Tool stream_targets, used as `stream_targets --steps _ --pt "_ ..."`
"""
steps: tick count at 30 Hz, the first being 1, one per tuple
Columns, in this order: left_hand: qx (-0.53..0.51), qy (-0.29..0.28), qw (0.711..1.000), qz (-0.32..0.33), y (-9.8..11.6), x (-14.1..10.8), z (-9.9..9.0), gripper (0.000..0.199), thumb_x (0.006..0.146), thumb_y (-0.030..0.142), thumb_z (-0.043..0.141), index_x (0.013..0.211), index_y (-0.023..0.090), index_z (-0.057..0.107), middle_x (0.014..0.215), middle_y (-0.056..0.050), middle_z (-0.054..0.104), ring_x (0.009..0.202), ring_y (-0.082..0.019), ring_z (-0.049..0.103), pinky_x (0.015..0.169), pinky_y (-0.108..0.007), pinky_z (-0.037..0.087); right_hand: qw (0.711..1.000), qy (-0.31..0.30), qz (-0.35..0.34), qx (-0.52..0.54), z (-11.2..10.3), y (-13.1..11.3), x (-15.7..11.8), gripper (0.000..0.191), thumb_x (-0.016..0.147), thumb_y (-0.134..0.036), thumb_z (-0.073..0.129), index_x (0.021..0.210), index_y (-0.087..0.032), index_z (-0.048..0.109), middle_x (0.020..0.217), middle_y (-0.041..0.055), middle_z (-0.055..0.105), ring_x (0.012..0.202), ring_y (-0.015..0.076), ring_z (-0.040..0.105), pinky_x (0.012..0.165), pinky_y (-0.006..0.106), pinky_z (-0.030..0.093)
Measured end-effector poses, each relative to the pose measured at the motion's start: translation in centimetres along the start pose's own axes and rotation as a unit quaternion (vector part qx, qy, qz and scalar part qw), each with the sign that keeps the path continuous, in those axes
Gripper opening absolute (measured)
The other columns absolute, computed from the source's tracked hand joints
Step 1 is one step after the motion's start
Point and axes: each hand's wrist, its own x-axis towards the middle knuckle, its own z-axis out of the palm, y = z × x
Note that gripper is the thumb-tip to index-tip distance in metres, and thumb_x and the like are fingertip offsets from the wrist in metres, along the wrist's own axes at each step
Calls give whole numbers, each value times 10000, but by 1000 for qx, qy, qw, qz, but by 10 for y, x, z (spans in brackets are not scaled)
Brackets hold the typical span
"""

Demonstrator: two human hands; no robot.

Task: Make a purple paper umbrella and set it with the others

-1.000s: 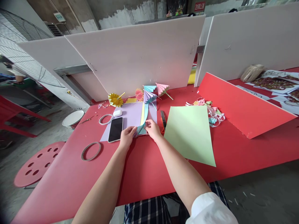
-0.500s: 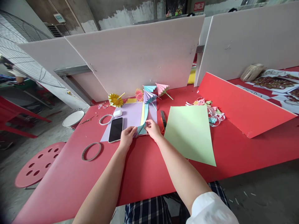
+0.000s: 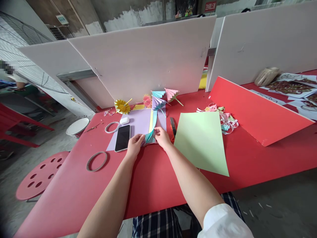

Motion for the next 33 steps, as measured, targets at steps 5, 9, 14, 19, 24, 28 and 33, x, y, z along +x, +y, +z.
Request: stream_targets --steps 5,9,14,19,24,28,33 --pt "-18 3 1000 -2 4 -2 1 307 766 464 508 692 170 560 533 39 482 500 -92 412 500 -207 327 1000 3 -1 -17 0 -2 -2 362 711 -188 579 1066 -255 563 796 -11 627 663 126 605 617 261 513" --pt "-34 12 999 -8 3 -3 2 311 754 476 517 710 171 561 537 38 482 496 -94 420 496 -209 336 999 11 -8 -36 0 -5 -4 345 722 -210 568 1063 -257 563 826 -2 638 689 137 612 628 270 513" --pt "-49 25 998 -14 5 -3 3 291 766 451 515 678 174 529 535 43 472 497 -89 428 489 -205 339 996 41 -27 -71 -3 -10 -5 268 744 -243 530 1009 -240 577 963 11 629 844 146 603 709 268 496" --pt "-52 39 998 -27 6 -3 3 248 827 381 484 712 166 524 578 45 481 532 -82 464 518 -203 383 990 59 -36 -120 -5 -16 -6 182 779 -304 471 836 -224 625 909 18 637 807 160 587 704 267 453" --pt "-44 22 997 -62 2 -2 4 264 872 359 487 975 125 556 873 -28 588 709 -116 570 632 -286 492 988 44 -29 -145 -5 -20 -8 273 816 -413 408 822 -232 612 799 -1 650 734 158 588 601 232 409" --pt "-31 0 997 -77 -1 -1 4 293 867 341 503 1076 139 537 1028 -61 579 855 -161 584 728 -348 506 983 30 -21 -180 -2 -26 -6 373 831 -497 354 755 -218 590 735 3 629 685 161 573 540 227 370" --pt "-7 -22 997 -68 -5 1 5 298 866 336 505 1089 141 533 1052 -66 573 879 -168 581 745 -359 504 971 -1 -12 -240 10 -38 15 481 831 -582 315 690 -193 561 681 18 594 600 143 528 507 235 342"
